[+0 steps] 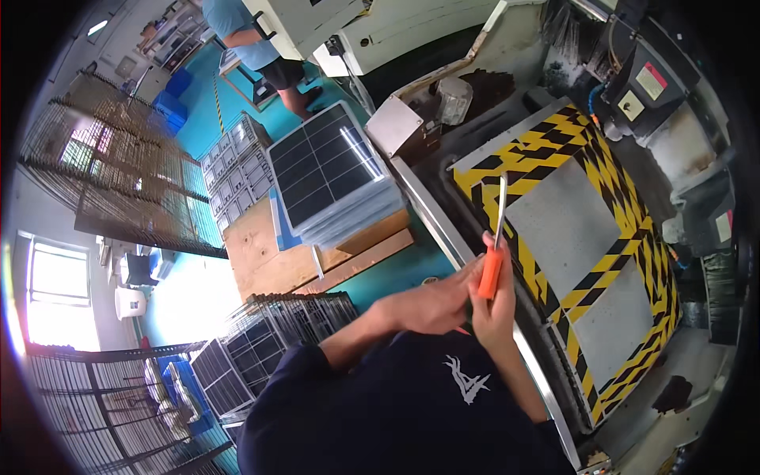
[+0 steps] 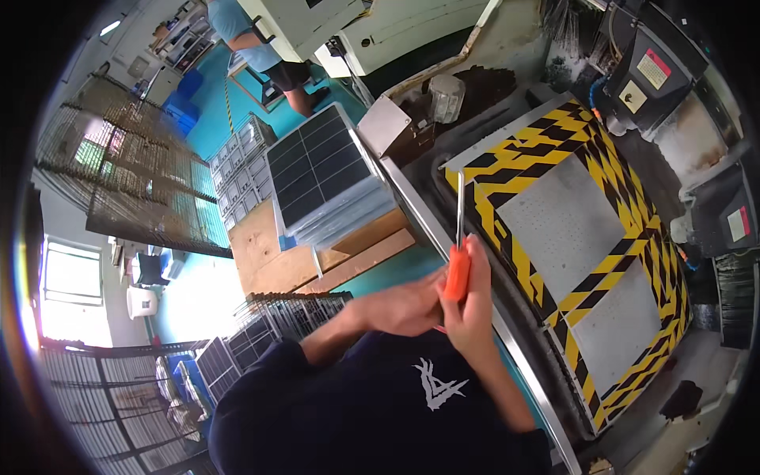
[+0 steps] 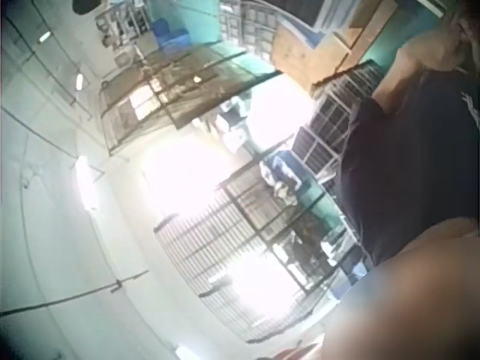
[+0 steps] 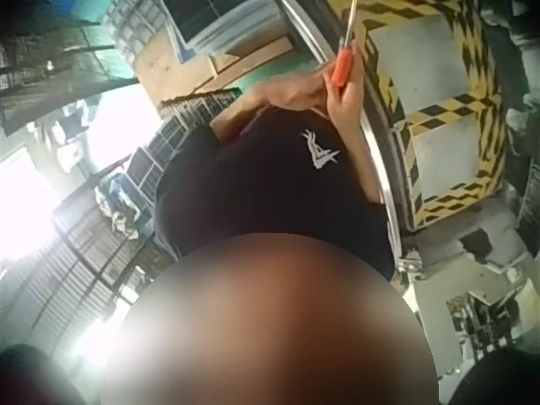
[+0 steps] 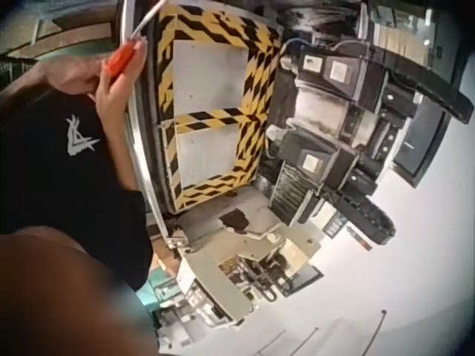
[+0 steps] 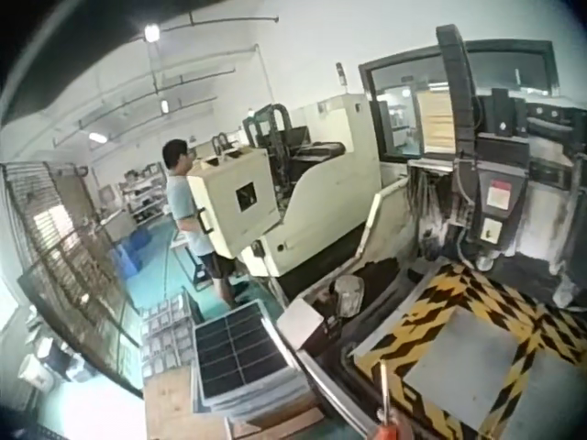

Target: Placing solar panels onto a manufacturing machine platform and using an air blower tool.

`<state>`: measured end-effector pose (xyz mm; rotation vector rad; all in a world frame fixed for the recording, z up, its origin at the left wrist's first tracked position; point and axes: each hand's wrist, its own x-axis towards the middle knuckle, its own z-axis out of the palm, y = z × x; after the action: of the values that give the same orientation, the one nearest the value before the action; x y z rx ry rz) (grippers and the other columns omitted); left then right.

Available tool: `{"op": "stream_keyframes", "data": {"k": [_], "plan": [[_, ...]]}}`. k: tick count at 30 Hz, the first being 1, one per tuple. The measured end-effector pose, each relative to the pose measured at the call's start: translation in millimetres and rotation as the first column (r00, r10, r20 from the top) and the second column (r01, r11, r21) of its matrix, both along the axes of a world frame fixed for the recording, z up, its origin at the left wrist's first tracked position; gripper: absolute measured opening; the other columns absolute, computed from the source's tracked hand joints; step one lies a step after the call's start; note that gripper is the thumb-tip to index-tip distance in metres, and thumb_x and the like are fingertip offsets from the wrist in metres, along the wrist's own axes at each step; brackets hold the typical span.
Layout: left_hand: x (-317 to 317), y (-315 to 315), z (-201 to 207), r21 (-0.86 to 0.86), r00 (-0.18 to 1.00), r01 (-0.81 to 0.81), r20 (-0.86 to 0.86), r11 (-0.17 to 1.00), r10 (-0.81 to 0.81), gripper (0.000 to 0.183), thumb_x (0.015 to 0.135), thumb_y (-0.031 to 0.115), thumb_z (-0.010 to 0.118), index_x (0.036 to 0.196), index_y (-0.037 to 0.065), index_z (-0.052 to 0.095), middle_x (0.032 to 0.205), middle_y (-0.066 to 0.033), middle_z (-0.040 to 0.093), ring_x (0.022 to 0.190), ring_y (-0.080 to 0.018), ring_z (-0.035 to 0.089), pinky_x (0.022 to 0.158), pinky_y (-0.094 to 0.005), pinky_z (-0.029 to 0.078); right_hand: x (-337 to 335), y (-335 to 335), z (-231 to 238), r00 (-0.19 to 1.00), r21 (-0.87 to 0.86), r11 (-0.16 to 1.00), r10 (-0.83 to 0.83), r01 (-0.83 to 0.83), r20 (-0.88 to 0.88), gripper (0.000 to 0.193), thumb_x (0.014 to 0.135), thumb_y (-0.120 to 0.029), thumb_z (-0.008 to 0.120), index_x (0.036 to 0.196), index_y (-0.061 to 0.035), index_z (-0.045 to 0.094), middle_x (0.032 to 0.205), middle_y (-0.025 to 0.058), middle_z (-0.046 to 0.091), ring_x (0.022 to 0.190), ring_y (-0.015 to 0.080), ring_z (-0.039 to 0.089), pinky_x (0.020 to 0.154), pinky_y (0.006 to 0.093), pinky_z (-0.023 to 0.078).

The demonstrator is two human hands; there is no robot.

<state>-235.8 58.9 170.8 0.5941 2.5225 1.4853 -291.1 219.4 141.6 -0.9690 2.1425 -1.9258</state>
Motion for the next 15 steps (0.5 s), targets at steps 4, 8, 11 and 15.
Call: {"op": "stream_keyframes", "data": {"k": [4, 8, 11, 15], "plan": [[-5.4, -103.5, -7.3, -0.219, 0.958, -0.279, 0.008, 0.935, 0.287, 0.045, 0.089, 0.003, 0.054, 0.132, 0.009, 0.064, 0.114, -0.0164, 0.071, 0.102, -0.0343, 0.071, 0.088, -0.0411, 0.056, -12.0, -8.5, 7.2, 0.966, 0.185, 0.959, 0.178, -0.213, 0.186, 0.059, 0.103, -0.023, 0.060, 0.151, 0.0040, 0.041, 0.143, 0.0271, 0.056, 0.129, 0.0433, 0.058, 0.106, 0.0427, 0.049], [-40.8, -230.3, -63.1, -0.151, 0.434, -0.900, -0.237, 0.409, 0.869, 0.025, 0.092, 0.003, 0.055, 0.116, 0.001, 0.065, 0.105, -0.0203, 0.075, 0.104, -0.0340, 0.073, 0.089, -0.0425, 0.057, -3.0, -43.9, 14.0, 0.934, 0.433, 0.835, 0.248, -0.341, 0.256, 0.048, 0.104, -0.033, 0.061, 0.131, 0.0056, 0.049, 0.109, 0.0289, 0.069, 0.100, 0.0504, 0.068, 0.088, 0.0507, 0.056], [-56.2, -312.5, -108.7, -0.096, 0.241, -0.970, -0.290, 0.222, 0.926, 0.030, 0.093, 0.008, 0.057, 0.122, 0.002, 0.064, 0.118, -0.0193, 0.069, 0.105, -0.0361, 0.070, 0.093, -0.0425, 0.055, -5.4, -73.8, 7.5, 0.902, 0.437, 0.823, 0.192, -0.362, 0.386, 0.045, 0.104, -0.037, 0.061, 0.117, 0.0040, 0.048, 0.097, 0.0297, 0.069, 0.091, 0.0497, 0.070, 0.081, 0.0514, 0.056], [-64.5, -378.5, -154.4, -0.337, 0.274, -0.933, -0.441, 0.126, 0.855, 0.032, 0.093, 0.016, 0.062, 0.123, 0.005, 0.064, 0.125, -0.0186, 0.066, 0.121, -0.0392, 0.060, 0.102, -0.0453, 0.049, -19.7, -100.8, -7.8, 0.880, 0.486, 0.793, 0.128, -0.368, 0.457, 0.045, 0.103, -0.039, 0.062, 0.111, 0.0025, 0.047, 0.088, 0.0284, 0.069, 0.085, 0.0491, 0.070, 0.075, 0.0507, 0.055]]}}
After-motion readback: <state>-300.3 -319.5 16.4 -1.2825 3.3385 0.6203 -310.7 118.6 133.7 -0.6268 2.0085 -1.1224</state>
